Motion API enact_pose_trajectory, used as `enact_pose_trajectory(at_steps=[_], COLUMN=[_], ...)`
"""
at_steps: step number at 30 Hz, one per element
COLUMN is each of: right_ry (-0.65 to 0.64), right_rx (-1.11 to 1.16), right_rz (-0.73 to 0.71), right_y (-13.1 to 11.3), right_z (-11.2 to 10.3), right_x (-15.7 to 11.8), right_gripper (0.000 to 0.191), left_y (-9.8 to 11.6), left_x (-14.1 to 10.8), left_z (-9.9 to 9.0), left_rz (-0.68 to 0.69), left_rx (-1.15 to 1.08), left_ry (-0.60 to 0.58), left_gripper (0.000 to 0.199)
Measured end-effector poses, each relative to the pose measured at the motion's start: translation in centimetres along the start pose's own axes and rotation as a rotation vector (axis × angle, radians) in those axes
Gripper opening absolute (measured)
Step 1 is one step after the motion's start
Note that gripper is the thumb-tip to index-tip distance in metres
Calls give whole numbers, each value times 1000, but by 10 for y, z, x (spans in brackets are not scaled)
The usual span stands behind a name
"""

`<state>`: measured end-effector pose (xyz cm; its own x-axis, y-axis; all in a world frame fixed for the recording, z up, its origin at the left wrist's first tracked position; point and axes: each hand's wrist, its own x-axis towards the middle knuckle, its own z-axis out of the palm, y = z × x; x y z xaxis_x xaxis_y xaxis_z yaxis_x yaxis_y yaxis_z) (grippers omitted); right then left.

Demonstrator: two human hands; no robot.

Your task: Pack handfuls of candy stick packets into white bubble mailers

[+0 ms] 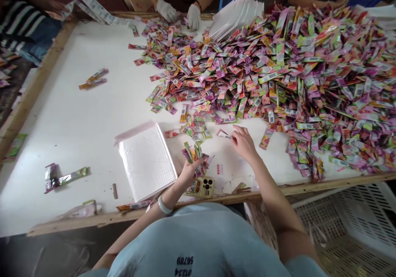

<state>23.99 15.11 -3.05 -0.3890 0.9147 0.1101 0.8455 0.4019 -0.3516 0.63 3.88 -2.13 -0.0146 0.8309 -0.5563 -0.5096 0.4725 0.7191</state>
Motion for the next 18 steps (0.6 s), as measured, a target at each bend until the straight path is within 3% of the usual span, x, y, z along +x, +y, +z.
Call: enact_pose_trajectory(at_steps=[3,6,8,10,14,16,18], right_ry=[-98,-127,-84,-46,-114,-265,-296], right_rx=[-72,-126,-75,98,477,682,830], right_rz=[-89,17,100,128,12,-65,-91], right_y=[2,0,-12,-34,-81,-89,-87], right_z=[-2,2,9,15,13,7,6], right_x=[52,72,57,24,-30,-26,0], right_gripper=[14,13,10,8,11,10,23], left_y=[2,4,3,0,-6,-5,-2], left_x=[0,-3,-3,-2,1,-1,-4], left_z=[6,8,8,9,9,5,-4], left_rz=[37,70,82,110,177,214,261], left_rx=[-24,-78,-102,-104,-101,-84,-69], left_ry=[19,39,33,31,65,121,203], left_gripper=[41,40,41,44,47,44,41])
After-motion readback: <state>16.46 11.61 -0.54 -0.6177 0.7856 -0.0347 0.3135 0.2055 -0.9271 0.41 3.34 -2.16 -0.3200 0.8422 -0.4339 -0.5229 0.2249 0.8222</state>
